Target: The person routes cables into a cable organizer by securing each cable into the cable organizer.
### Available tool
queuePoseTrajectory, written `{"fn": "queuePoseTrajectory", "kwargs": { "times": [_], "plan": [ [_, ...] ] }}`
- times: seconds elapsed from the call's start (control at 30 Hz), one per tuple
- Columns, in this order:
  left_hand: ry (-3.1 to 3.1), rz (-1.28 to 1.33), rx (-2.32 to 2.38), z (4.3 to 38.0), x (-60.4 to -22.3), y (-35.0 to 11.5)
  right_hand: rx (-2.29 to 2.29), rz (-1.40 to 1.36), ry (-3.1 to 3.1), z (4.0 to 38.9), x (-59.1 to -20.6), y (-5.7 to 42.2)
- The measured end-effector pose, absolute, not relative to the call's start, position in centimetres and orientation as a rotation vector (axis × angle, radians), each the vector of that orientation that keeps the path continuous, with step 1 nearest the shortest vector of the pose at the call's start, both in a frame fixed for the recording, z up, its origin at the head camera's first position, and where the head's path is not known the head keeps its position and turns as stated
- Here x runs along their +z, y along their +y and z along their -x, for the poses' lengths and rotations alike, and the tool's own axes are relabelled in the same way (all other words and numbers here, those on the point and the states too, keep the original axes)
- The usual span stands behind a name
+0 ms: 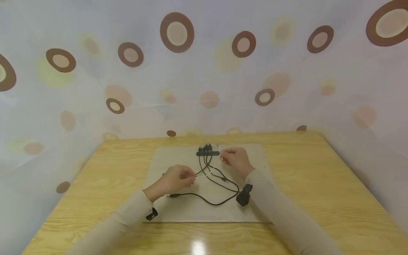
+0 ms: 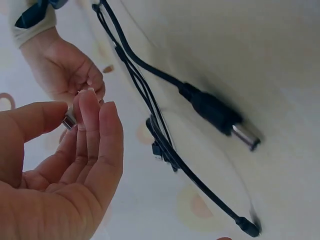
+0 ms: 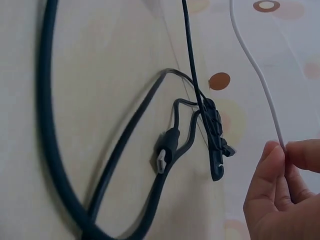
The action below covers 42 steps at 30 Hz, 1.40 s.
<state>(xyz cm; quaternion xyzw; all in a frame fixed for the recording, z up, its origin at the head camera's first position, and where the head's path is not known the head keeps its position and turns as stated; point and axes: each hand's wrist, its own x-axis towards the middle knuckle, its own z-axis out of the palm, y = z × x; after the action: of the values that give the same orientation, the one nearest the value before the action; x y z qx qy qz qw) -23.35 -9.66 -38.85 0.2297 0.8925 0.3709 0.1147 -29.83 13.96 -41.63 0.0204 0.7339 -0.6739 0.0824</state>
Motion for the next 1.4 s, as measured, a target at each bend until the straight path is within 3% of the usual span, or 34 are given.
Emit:
{"fn": "queuePoseTrajectory", "kwargs": {
  "times": [0.2, 0.43, 0.6, 0.9, 1.4],
  "plan": [
    [2.649, -0.593, 1.065, 24.7, -39.1, -9.9, -1.986, -0.039, 2.190, 31.6, -42.4, 13.3],
    [2.624, -0.570, 1.075, 26.5, -39.7, -8.6, -1.972, -0.202, 2.252, 33.7, -44.5, 13.2],
    [2.624, -0.580, 1.052, 26.9, -39.9, -8.2, -1.727, -0.204, 2.517, 34.6, -45.5, 12.7],
    [2.630, -0.555, 1.057, 27.1, -40.0, -8.4, -1.369, -0.219, 2.812, 35.0, -45.1, 11.8],
    [2.621, -0.486, 1.073, 27.2, -39.7, -8.9, -1.525, -0.233, 2.546, 35.4, -43.5, 11.4]
  ]
}}
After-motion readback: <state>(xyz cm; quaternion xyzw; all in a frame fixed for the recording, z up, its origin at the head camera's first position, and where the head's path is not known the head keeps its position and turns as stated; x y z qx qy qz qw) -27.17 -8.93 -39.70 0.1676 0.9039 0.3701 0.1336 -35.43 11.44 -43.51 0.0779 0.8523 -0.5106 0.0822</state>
